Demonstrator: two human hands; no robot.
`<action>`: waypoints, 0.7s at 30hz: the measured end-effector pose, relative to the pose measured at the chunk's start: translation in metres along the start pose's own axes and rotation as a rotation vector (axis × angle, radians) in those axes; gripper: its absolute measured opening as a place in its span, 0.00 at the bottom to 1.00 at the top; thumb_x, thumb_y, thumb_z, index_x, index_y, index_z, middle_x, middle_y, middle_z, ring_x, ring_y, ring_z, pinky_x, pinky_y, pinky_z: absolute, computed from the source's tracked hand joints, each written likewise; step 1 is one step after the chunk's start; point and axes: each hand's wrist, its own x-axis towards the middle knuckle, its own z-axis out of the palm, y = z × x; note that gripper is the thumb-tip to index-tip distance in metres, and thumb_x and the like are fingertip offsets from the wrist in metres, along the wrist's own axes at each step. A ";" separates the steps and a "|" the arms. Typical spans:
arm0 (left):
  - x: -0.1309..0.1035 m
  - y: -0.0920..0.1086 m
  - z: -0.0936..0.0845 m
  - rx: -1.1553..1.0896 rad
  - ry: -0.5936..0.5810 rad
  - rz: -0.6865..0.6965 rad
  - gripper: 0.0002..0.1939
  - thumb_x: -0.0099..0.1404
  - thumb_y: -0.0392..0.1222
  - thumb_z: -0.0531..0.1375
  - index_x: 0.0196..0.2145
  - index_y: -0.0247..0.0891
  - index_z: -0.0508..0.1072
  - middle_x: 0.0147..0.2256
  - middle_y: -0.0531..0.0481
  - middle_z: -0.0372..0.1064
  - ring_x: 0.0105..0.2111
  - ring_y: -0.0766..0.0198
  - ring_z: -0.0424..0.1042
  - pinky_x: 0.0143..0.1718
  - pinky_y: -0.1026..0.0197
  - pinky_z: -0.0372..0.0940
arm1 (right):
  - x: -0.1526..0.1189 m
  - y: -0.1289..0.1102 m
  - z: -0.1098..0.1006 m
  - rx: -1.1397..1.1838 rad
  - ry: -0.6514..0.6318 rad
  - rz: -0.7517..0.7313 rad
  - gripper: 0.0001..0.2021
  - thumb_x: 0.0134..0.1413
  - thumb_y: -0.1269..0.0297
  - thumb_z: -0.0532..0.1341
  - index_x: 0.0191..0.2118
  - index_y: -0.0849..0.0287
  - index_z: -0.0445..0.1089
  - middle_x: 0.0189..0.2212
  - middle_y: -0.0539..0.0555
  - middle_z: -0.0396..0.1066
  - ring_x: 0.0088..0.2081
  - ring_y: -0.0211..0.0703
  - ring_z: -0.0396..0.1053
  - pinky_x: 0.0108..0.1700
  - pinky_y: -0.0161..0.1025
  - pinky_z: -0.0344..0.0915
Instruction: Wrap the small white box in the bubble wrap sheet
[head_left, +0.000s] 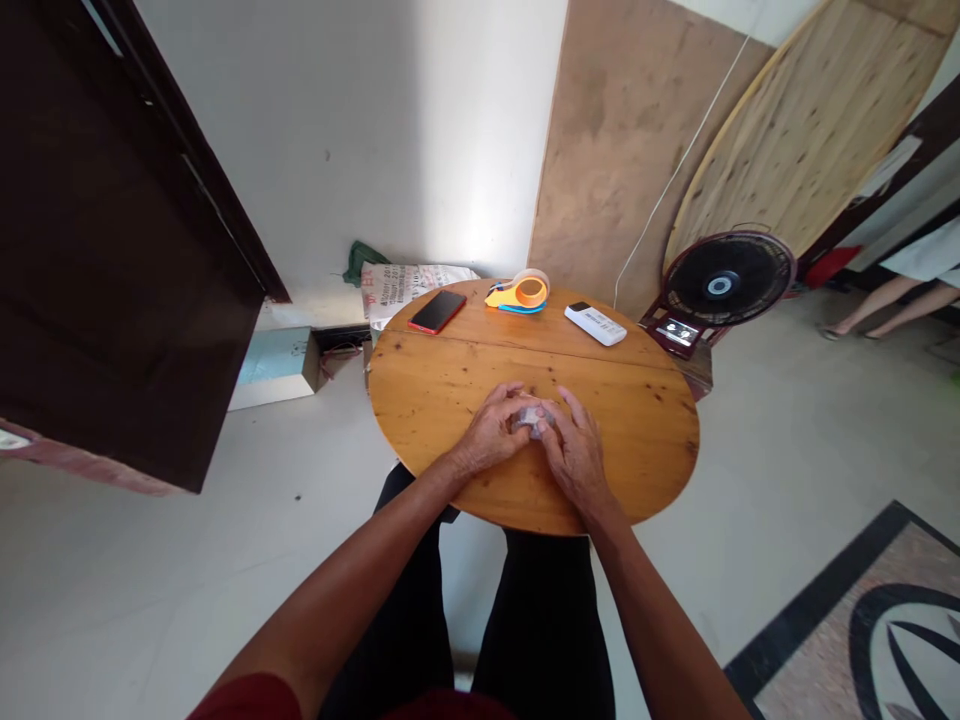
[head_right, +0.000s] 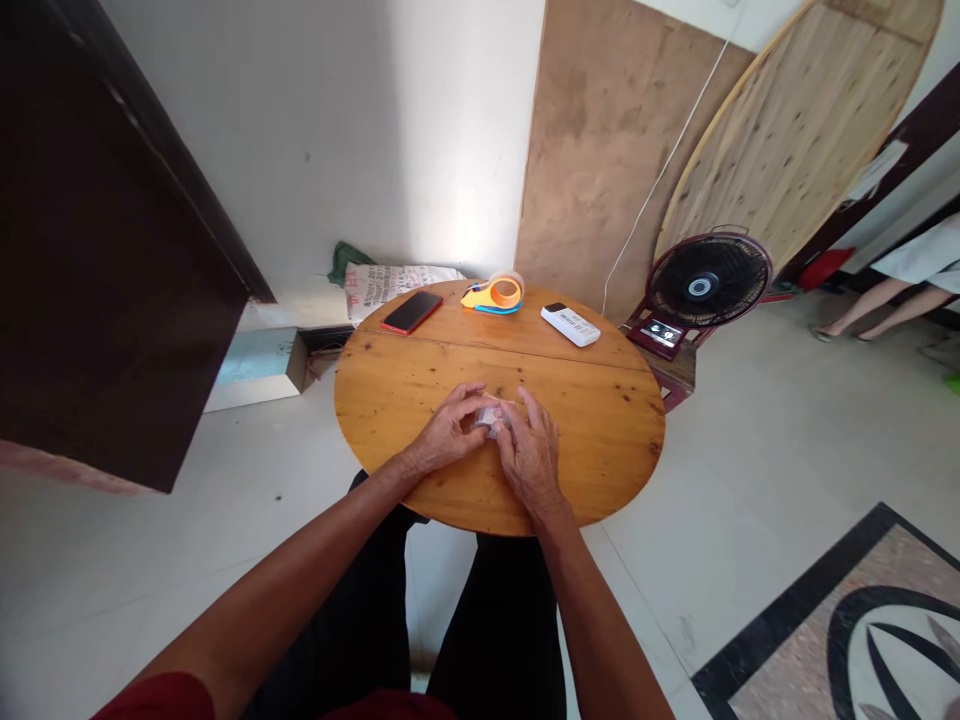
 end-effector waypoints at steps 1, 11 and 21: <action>0.000 0.000 0.000 0.014 0.008 0.002 0.19 0.56 0.32 0.61 0.46 0.40 0.72 0.50 0.43 0.64 0.56 0.55 0.60 0.56 0.51 0.61 | 0.000 0.000 0.000 -0.010 -0.003 0.000 0.17 0.62 0.60 0.50 0.53 0.56 0.67 0.60 0.61 0.58 0.58 0.54 0.58 0.55 0.54 0.57; 0.001 0.003 -0.001 0.035 0.020 0.011 0.17 0.56 0.32 0.61 0.44 0.39 0.73 0.46 0.44 0.65 0.51 0.57 0.64 0.53 0.54 0.63 | 0.004 -0.005 -0.002 -0.022 -0.033 0.039 0.16 0.62 0.60 0.51 0.51 0.55 0.68 0.57 0.59 0.61 0.55 0.53 0.60 0.53 0.52 0.58; 0.002 0.005 -0.002 0.021 0.017 0.007 0.14 0.57 0.35 0.62 0.43 0.39 0.74 0.44 0.45 0.67 0.47 0.58 0.66 0.51 0.54 0.63 | 0.003 -0.002 -0.002 0.144 -0.056 0.041 0.16 0.61 0.61 0.51 0.53 0.56 0.64 0.58 0.59 0.59 0.58 0.51 0.58 0.57 0.52 0.57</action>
